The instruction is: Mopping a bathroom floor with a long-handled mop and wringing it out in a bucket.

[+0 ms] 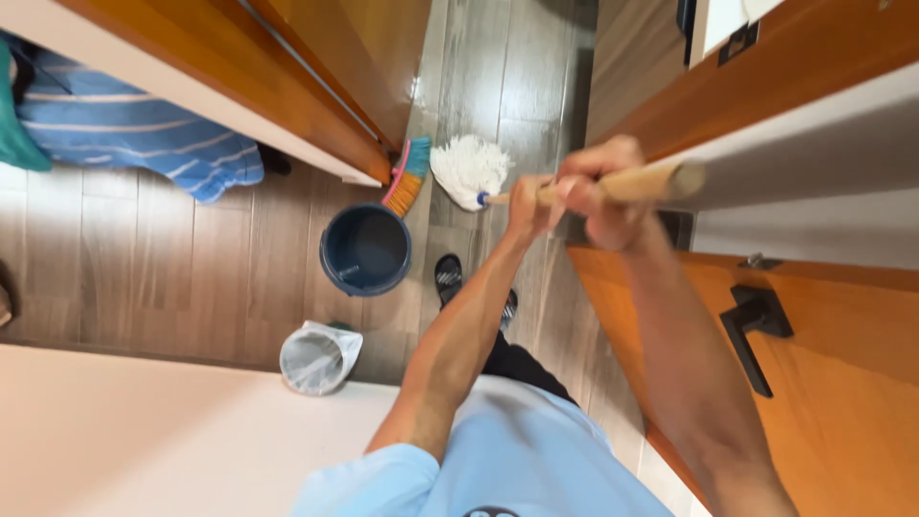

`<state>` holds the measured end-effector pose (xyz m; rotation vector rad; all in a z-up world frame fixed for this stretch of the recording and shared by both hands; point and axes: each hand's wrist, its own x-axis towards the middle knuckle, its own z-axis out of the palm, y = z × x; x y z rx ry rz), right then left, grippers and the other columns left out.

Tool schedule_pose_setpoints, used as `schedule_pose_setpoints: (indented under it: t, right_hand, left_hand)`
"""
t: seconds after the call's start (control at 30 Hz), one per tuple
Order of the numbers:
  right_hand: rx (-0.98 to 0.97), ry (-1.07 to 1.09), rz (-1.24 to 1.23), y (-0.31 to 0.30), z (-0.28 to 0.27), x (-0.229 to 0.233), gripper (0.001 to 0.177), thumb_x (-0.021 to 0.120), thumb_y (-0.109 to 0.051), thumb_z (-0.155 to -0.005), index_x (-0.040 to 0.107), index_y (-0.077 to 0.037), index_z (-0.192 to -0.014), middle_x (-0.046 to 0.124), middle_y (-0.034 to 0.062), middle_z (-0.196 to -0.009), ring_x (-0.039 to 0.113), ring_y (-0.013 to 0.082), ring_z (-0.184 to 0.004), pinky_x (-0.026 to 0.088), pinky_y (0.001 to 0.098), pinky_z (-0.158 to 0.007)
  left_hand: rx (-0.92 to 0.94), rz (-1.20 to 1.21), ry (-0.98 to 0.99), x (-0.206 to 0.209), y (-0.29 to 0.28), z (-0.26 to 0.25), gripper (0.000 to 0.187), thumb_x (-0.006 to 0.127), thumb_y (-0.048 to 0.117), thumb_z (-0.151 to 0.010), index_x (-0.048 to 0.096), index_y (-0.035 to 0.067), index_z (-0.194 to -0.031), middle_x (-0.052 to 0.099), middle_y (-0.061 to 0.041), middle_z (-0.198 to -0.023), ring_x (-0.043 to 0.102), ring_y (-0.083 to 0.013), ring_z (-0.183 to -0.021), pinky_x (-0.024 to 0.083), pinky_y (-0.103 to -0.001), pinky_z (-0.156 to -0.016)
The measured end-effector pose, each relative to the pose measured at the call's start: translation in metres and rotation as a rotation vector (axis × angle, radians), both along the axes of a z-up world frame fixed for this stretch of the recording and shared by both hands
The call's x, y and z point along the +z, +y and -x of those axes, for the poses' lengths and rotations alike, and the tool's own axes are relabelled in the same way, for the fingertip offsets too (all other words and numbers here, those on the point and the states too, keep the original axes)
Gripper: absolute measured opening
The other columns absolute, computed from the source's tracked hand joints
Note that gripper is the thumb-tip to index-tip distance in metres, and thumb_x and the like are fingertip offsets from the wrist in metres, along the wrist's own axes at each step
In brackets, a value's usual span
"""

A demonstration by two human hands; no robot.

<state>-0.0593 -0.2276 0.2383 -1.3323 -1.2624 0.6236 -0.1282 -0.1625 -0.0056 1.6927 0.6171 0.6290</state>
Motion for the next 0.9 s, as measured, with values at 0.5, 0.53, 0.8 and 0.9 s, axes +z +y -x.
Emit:
schedule_pose_setpoints:
  t: [0.5, 0.53, 0.8, 0.9]
  right_hand:
    - [-0.143, -0.162, 0.092, -0.041, -0.016, 0.005, 0.036, 0.06, -0.017, -0.089, 0.04, -0.004, -0.061, 0.033, 0.0023, -0.055, 0.029, 0.0118, -0.049, 0.024, 0.0321, -0.049]
    - [-0.143, -0.169, 0.083, -0.042, -0.02, 0.007, 0.036, 0.06, -0.017, -0.089, 0.04, -0.004, -0.061, 0.033, 0.0023, -0.055, 0.029, 0.0118, -0.049, 0.024, 0.0321, -0.049]
    - [-0.165, -0.043, 0.026, -0.048, -0.017, 0.023, 0.037, 0.056, -0.015, -0.089, 0.037, -0.005, -0.058, 0.037, 0.0011, -0.053, 0.031, 0.0101, -0.049, 0.025, 0.0314, -0.047]
    - [-0.165, -0.277, 0.002, -0.048, -0.024, -0.009, 0.042, 0.059, -0.015, -0.089, 0.033, -0.004, -0.059, 0.029, 0.0018, -0.054, 0.029, 0.0103, -0.05, 0.02, 0.0303, -0.044]
  left_hand:
    - [-0.149, 0.061, 0.003, -0.018, -0.033, -0.056, 0.012, 0.075, 0.014, -0.079, 0.071, 0.004, -0.075, 0.067, -0.004, -0.065, 0.056, -0.0067, -0.063, 0.048, -0.032, -0.054]
    - [-0.148, 0.052, -0.004, -0.039, -0.037, -0.068, 0.012, 0.075, 0.014, -0.079, 0.071, 0.004, -0.075, 0.067, -0.004, -0.065, 0.056, -0.0067, -0.063, 0.048, -0.032, -0.054]
    - [-0.23, 0.147, -0.09, -0.04, -0.048, -0.078, 0.015, 0.072, 0.021, -0.082, 0.075, 0.008, -0.078, 0.072, -0.005, -0.075, 0.061, -0.0117, -0.069, 0.051, -0.033, -0.057]
    - [-0.213, -0.061, 0.051, -0.066, -0.057, -0.083, 0.02, 0.07, 0.025, -0.086, 0.071, 0.007, -0.077, 0.071, -0.009, -0.075, 0.065, -0.0225, -0.071, 0.049, -0.035, -0.063]
